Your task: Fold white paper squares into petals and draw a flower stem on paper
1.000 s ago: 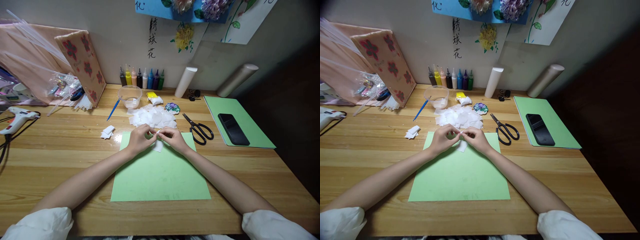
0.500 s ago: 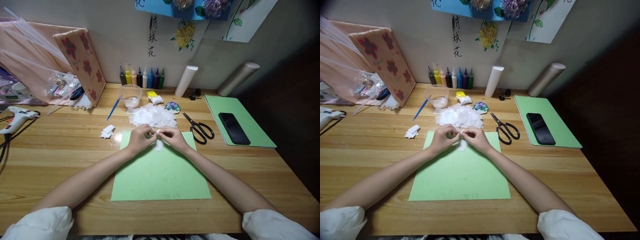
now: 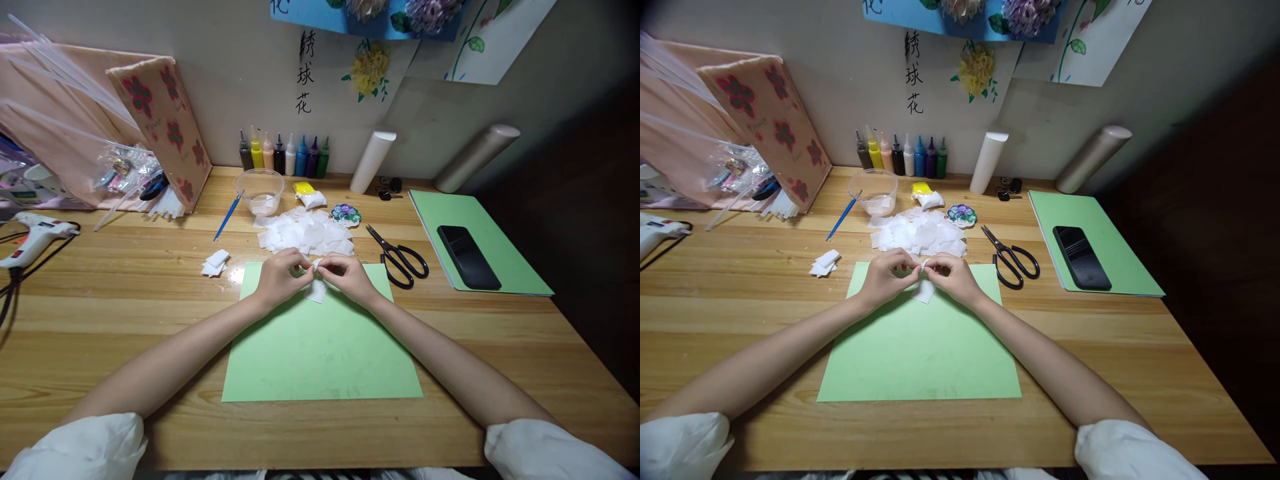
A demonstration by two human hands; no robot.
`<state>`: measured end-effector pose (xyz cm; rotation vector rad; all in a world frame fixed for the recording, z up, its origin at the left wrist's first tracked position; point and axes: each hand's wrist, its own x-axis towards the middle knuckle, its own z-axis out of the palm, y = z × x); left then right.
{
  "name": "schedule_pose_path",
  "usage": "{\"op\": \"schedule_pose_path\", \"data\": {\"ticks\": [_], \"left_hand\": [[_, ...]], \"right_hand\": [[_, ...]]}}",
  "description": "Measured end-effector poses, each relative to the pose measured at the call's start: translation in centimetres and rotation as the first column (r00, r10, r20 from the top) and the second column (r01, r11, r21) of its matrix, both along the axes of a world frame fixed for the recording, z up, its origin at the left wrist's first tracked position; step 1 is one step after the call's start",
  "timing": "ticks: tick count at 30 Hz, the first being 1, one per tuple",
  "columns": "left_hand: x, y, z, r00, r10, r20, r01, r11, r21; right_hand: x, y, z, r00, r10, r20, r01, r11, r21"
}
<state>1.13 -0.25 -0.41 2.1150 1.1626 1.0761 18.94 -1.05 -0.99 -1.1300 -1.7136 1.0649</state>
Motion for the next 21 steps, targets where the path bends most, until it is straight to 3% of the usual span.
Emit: {"op": "schedule_pose_path", "data": {"ticks": [21], "left_hand": [[0.1, -0.26, 0.38, 0.997, 0.04, -0.072, -0.035, 0.996, 0.082]], "right_hand": [[-0.09, -0.13, 0.16, 0.999, -0.025, 0.029, 0.025, 1.0, 0.018]]}}
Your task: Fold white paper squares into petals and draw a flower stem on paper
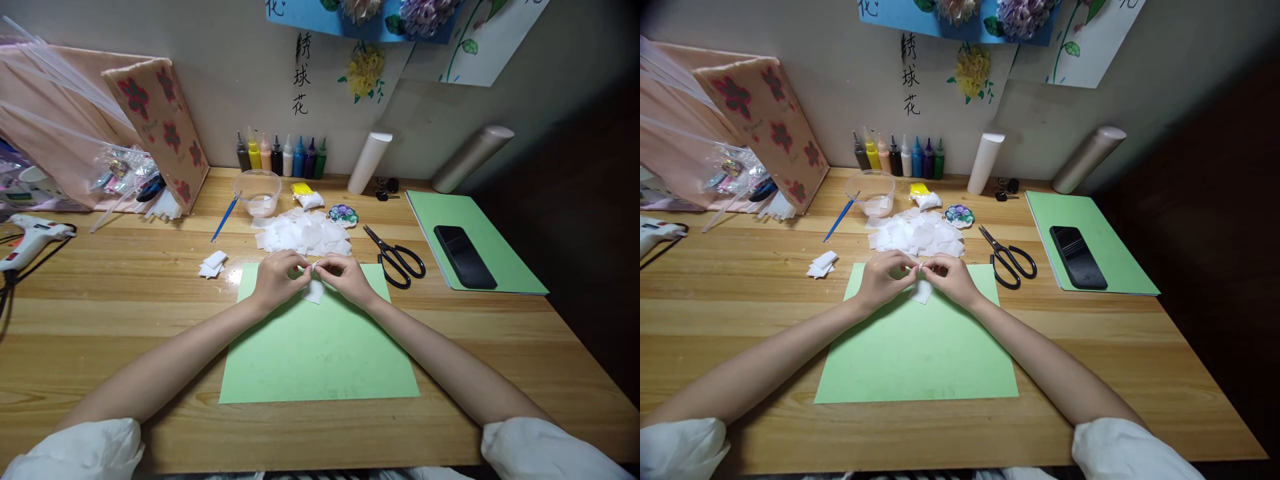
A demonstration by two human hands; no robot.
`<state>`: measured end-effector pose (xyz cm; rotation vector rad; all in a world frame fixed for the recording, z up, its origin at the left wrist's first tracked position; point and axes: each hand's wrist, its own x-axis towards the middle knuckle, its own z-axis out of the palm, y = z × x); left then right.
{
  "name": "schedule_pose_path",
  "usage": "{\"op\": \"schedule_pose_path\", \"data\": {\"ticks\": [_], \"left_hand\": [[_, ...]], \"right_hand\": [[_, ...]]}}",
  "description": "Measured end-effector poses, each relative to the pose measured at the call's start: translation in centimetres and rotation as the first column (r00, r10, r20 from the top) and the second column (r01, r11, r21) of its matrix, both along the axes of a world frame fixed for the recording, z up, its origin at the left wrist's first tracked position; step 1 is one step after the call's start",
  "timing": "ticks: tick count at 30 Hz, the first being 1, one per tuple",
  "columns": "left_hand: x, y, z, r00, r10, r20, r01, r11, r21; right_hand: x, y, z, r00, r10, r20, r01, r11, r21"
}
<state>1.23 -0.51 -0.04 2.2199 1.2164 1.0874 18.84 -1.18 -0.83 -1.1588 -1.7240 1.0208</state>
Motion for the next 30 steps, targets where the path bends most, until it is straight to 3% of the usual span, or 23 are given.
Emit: {"op": "schedule_pose_path", "data": {"ticks": [21, 30], "left_hand": [[-0.04, 0.01, -0.22, 1.0, -0.006, -0.023, 0.007, 0.999, 0.044], [-0.02, -0.06, 0.16, 1.0, 0.023, -0.001, -0.023, 0.999, -0.031]], "right_hand": [[0.06, -0.08, -0.01, 0.999, 0.027, 0.02, -0.027, 1.0, -0.017], [-0.03, -0.08, 0.19, 1.0, 0.017, 0.017, -0.018, 1.0, 0.011]]}}
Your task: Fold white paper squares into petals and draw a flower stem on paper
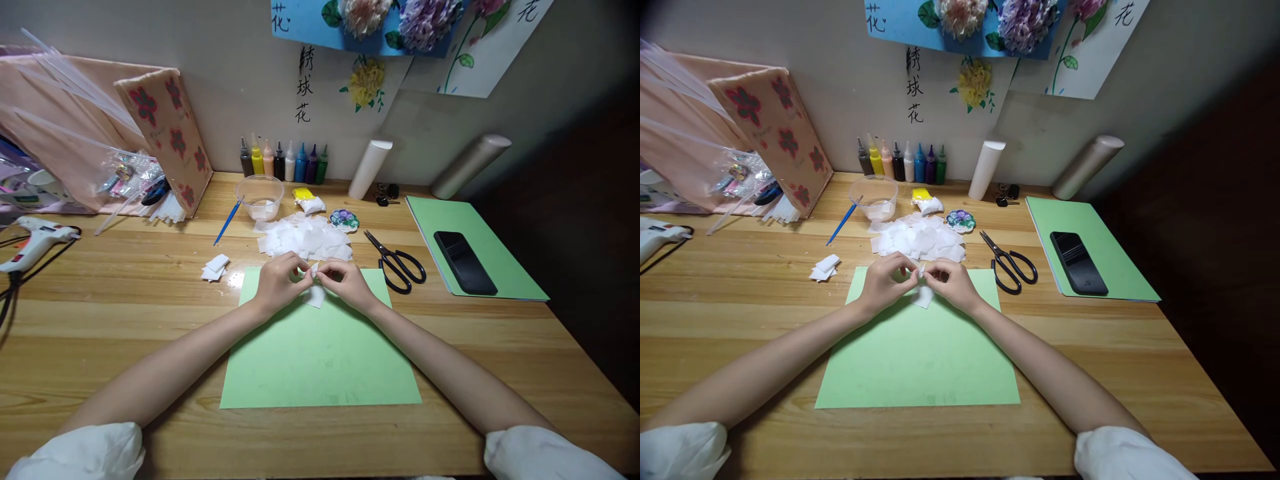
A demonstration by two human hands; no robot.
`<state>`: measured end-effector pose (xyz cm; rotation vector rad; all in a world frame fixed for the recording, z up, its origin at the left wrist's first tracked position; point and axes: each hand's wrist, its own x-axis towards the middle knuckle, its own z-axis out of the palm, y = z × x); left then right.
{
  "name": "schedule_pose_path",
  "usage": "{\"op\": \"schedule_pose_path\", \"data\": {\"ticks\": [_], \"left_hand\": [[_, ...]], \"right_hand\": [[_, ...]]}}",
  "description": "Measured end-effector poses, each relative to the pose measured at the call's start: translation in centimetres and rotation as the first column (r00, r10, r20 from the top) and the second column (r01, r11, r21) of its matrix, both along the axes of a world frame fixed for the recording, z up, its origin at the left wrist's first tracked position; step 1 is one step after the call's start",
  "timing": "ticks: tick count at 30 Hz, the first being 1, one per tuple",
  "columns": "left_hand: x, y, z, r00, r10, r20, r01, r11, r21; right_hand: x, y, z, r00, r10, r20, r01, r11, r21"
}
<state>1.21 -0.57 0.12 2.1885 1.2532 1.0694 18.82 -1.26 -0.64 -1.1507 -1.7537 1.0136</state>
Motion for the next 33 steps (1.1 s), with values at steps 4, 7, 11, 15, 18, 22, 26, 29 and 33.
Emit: {"op": "schedule_pose_path", "data": {"ticks": [4, 7, 11, 15, 18, 22, 26, 29, 33], "left_hand": [[-0.3, 0.7, -0.5, 0.986, 0.112, 0.124, -0.099, 0.99, -0.104], [-0.6, 1.6, -1.0, 0.932, 0.269, 0.241, -0.209, 0.946, -0.248], [-0.8, 2.2, -1.0, 0.89, 0.356, 0.286, -0.247, 0.902, -0.354], [-0.5, 1.3, -0.4, 0.967, 0.176, 0.185, -0.121, 0.954, -0.276], [-0.3, 0.8, -0.2, 0.992, 0.054, 0.113, -0.022, 0.965, -0.263], [-0.4, 1.0, -0.4, 0.98, -0.04, 0.195, 0.092, 0.958, -0.27], [-0.5, 1.5, -0.7, 0.961, -0.005, 0.277, 0.08, 0.962, -0.26], [-0.5, 1.7, -1.0, 0.932, 0.051, 0.359, 0.062, 0.953, -0.297], [-0.5, 1.9, -1.3, 0.893, 0.075, 0.443, 0.084, 0.94, -0.33]], "right_hand": [[0.1, 0.1, -0.2, 0.999, -0.024, -0.022, 0.024, 0.999, -0.022], [0.1, 0.2, -0.5, 0.999, -0.04, -0.029, 0.039, 0.998, -0.042], [0.1, 0.4, -0.8, 0.997, -0.06, -0.049, 0.056, 0.996, -0.063], [0.1, 0.3, -0.6, 0.996, -0.063, -0.066, 0.059, 0.996, -0.069], [0.1, 0.2, -0.3, 0.997, -0.032, -0.077, 0.028, 0.998, -0.05], [0.2, 0.1, -0.2, 0.997, -0.023, -0.07, 0.022, 1.0, -0.015], [0.2, 0.2, -0.4, 0.994, -0.076, -0.081, 0.072, 0.996, -0.043], [0.2, 0.3, -0.6, 0.989, -0.113, -0.091, 0.106, 0.992, -0.071], [0.2, 0.4, -0.7, 0.987, -0.127, -0.099, 0.117, 0.988, -0.099]]}}
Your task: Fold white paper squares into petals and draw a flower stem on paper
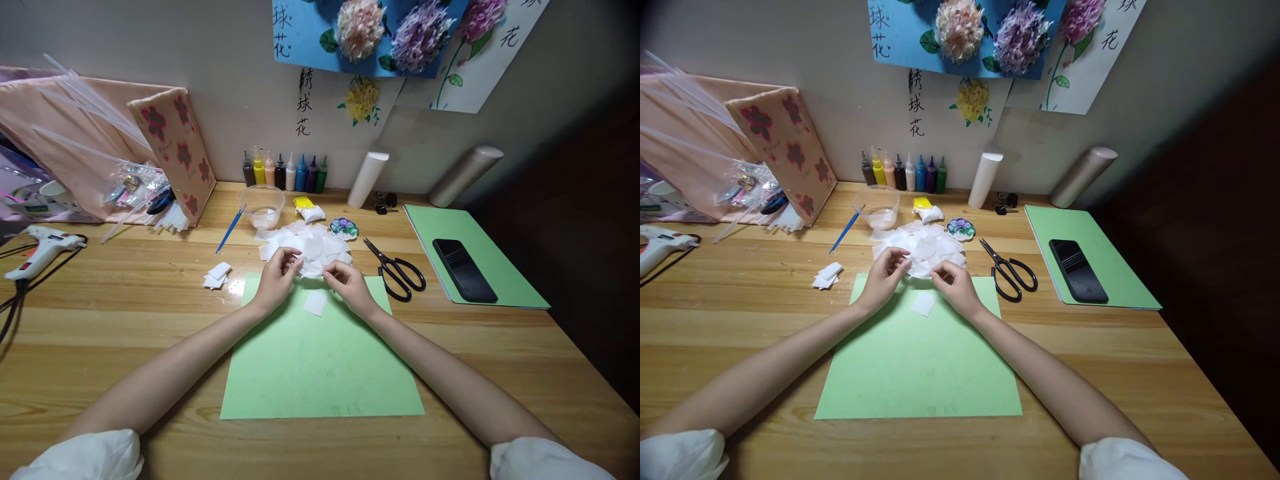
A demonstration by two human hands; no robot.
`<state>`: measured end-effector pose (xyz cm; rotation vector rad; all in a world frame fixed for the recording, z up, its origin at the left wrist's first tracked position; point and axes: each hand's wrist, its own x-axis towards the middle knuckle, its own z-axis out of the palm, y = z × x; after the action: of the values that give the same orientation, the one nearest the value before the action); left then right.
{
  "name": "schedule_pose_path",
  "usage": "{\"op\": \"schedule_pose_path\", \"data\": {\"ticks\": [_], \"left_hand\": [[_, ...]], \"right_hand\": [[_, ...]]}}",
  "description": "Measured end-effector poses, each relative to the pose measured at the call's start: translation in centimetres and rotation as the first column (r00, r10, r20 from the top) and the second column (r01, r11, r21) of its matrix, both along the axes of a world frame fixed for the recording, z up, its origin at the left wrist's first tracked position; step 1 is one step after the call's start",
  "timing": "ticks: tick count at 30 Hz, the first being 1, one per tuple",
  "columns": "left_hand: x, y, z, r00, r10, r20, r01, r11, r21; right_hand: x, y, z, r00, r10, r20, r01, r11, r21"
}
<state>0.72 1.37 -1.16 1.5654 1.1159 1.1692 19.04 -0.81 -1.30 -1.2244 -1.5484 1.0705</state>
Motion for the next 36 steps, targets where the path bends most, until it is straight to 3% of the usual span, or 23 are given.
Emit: {"op": "schedule_pose_path", "data": {"ticks": [4, 11, 15, 17, 20, 22, 24, 26, 31, 36], "left_hand": [[0.0, 0.1, -0.2, 0.999, 0.037, 0.037, -0.037, 0.999, -0.007], [-0.4, 0.6, -0.5, 0.971, 0.238, 0.012, -0.238, 0.971, 0.003], [-0.6, 0.8, -0.6, 0.932, 0.354, -0.08, -0.354, 0.935, 0.006], [-0.6, 0.6, -0.3, 0.911, 0.371, -0.178, -0.362, 0.929, 0.081], [-0.4, -0.2, 0.4, 0.886, 0.346, -0.308, -0.265, 0.924, 0.277], [-0.1, -0.8, 0.9, 0.886, 0.256, -0.386, -0.108, 0.924, 0.366], [0.1, -1.3, 1.2, 0.873, 0.128, -0.47, 0.077, 0.916, 0.393], [0.3, -1.5, 1.3, 0.849, 0.055, -0.525, 0.187, 0.898, 0.397], [0.3, -1.3, 0.9, 0.835, 0.075, -0.545, 0.171, 0.906, 0.388], [0.1, -0.9, 0.8, 0.877, 0.092, -0.472, 0.075, 0.943, 0.324]], "right_hand": [[0.0, 0.1, 0.0, 1.0, -0.016, -0.011, 0.016, 1.0, -0.007], [0.1, 0.1, 0.0, 0.998, -0.064, -0.029, 0.063, 0.998, -0.026], [0.1, 0.1, 0.2, 0.997, -0.071, -0.035, 0.07, 0.997, -0.033], [0.0, 0.1, 0.3, 0.997, -0.065, -0.031, 0.064, 0.997, -0.038], [0.0, 0.1, 0.3, 0.999, -0.039, -0.025, 0.038, 0.999, -0.038], [-0.1, 0.1, 0.3, 0.999, -0.02, -0.025, 0.019, 0.999, -0.034], [-0.1, 0.0, 0.3, 1.0, 0.004, -0.03, -0.005, 1.0, -0.028], [-0.1, 0.0, 0.4, 0.999, 0.039, -0.032, -0.04, 0.999, -0.026], [-0.2, -0.2, 0.5, 0.997, 0.078, 0.005, -0.078, 0.997, -0.008], [-0.1, -0.1, 0.2, 0.998, 0.056, 0.011, -0.056, 0.998, 0.005]]}}
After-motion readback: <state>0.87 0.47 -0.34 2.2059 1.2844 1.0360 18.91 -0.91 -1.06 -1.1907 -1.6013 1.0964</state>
